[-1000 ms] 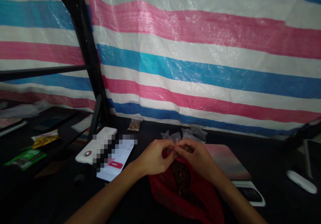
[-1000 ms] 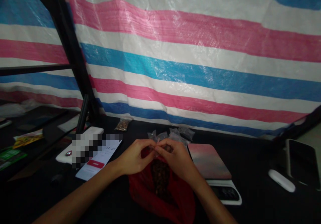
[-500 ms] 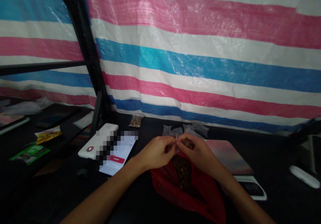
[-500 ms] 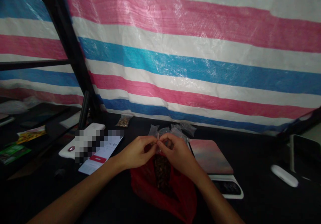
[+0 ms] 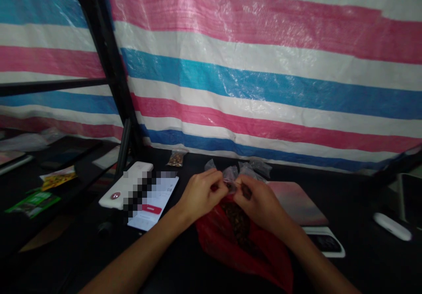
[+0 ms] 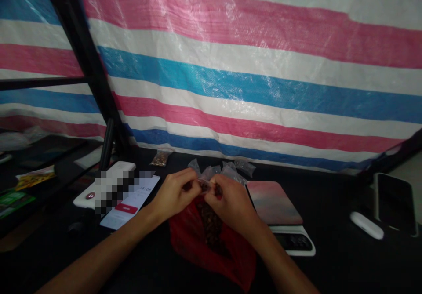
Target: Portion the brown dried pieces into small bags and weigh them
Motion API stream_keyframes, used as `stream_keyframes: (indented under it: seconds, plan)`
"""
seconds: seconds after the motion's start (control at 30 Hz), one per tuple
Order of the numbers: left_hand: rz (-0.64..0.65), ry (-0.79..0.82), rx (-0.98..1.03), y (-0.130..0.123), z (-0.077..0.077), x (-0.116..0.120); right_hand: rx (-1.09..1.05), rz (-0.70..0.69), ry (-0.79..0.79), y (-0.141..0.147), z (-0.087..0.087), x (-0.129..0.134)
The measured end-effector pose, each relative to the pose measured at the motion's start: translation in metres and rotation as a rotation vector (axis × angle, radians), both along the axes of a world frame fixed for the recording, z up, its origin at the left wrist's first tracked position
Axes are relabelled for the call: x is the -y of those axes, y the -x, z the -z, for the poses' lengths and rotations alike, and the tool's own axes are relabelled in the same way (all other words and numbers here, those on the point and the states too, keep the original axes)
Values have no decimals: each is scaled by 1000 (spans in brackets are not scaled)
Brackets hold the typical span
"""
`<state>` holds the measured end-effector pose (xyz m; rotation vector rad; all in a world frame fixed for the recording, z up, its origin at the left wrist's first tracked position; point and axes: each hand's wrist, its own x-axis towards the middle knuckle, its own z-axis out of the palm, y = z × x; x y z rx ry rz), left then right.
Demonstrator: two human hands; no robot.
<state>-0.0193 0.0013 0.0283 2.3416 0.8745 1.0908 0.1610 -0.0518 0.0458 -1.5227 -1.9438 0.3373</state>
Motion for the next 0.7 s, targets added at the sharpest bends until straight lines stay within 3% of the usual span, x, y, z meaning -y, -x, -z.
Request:
stream_keyframes:
  seconds: [0.1,0.27,0.47,0.57,0.7]
  plan:
    - [-10,-23,93,2,-3,-1,-52,-48,-28,-1,-6,2]
    - [70,-133,183,3,-3,0,-341,-40,13,-8,-16,3]
    - [231,-282,-22,3,0,2,-683,-25,137,-11,-20,0]
    - [223,-231,-91,5,-5,6,-701,-60,145,-13,-23,0]
    - [182,-48,-156,11,-14,8,-626,-173,163,-18,-25,2]
